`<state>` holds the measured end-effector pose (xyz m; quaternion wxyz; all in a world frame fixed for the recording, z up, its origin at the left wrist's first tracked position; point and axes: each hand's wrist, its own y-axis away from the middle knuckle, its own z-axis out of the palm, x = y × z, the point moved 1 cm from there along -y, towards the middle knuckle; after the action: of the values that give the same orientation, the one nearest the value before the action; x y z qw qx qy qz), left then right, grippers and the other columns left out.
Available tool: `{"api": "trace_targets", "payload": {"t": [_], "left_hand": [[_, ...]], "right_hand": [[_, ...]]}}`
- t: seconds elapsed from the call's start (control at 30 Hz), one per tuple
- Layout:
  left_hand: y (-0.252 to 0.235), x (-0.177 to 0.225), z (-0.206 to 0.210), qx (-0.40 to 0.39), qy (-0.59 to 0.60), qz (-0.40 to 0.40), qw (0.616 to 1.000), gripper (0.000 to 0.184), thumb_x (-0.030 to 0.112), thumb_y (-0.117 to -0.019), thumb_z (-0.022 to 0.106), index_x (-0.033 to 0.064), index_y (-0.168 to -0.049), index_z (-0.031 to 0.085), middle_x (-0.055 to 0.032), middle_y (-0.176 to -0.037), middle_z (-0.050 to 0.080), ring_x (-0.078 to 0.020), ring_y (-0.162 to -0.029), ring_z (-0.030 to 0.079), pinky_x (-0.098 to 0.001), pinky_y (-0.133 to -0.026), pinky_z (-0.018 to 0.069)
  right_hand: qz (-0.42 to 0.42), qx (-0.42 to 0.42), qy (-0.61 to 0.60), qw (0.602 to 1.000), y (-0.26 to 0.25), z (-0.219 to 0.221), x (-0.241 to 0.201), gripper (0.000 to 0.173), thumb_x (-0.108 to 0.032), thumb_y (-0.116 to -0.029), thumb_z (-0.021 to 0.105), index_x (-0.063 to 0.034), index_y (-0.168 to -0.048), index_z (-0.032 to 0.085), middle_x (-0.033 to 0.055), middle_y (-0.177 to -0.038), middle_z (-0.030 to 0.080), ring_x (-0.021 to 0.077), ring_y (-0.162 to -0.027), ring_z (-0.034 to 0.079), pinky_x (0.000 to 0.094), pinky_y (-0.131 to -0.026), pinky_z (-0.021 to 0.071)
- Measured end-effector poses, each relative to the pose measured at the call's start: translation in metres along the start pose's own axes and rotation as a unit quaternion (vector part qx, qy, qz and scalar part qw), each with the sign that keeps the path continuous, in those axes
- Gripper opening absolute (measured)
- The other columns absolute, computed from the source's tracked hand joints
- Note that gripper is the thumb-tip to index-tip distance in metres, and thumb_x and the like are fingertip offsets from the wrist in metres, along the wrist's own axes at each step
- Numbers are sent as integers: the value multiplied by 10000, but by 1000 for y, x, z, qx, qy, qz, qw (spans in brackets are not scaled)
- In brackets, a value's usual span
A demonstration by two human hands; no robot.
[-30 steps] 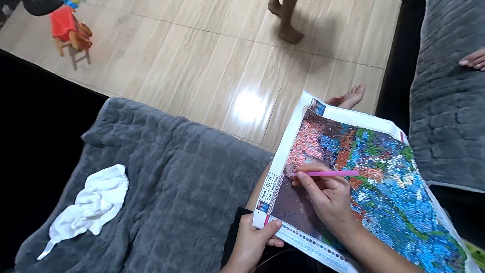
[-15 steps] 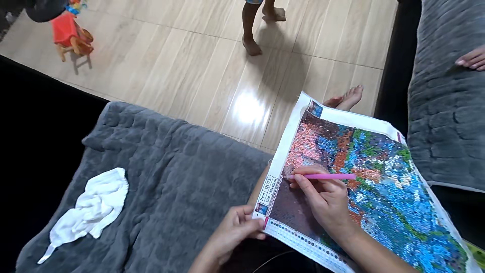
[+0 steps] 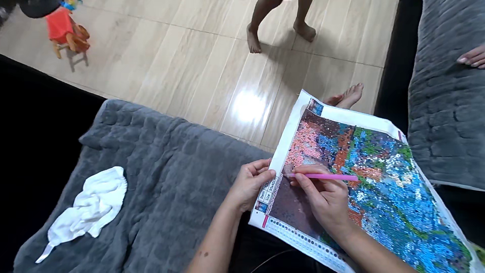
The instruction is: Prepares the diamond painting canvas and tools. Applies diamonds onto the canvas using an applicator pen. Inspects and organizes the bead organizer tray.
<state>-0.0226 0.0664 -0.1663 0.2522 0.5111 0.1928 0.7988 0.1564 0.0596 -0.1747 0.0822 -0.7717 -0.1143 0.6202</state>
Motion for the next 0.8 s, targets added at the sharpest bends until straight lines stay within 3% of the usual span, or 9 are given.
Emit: {"api": "trace_targets", "payload": {"t": [0.17, 0.43, 0.8], "left_hand": [[0, -2, 2, 6, 6, -8, 1000, 213, -12, -1030, 508, 6, -1131, 694, -76, -830, 737, -98, -670, 702, -254, -636, 607], [-5, 2, 13, 69, -52, -23, 996, 65, -2, -977, 632, 6, -939, 684, -68, -735, 706, -79, -585, 654, -214, -553, 557], [-7, 3, 16, 83, -61, -29, 994, 42, -35, -941, 667, 1, -930, 685, -72, -736, 707, -82, -588, 655, -214, -556, 556]], "right_hand": [[3, -1, -5, 1000, 0, 1, 1, 122, -126, -995, 612, -43, -997, 703, -24, -976, 704, -7, -783, 676, 159, -711, 599], [11, 4, -3, 1000, 0, 0, 0, 120, -85, -981, 605, -10, -983, 699, -2, -980, 704, -7, -804, 683, 159, -735, 601], [12, 5, -5, 1000, 2, 1, 1, 116, -102, -985, 612, -21, -995, 695, -8, -977, 699, -12, -787, 674, 154, -729, 595]]}}
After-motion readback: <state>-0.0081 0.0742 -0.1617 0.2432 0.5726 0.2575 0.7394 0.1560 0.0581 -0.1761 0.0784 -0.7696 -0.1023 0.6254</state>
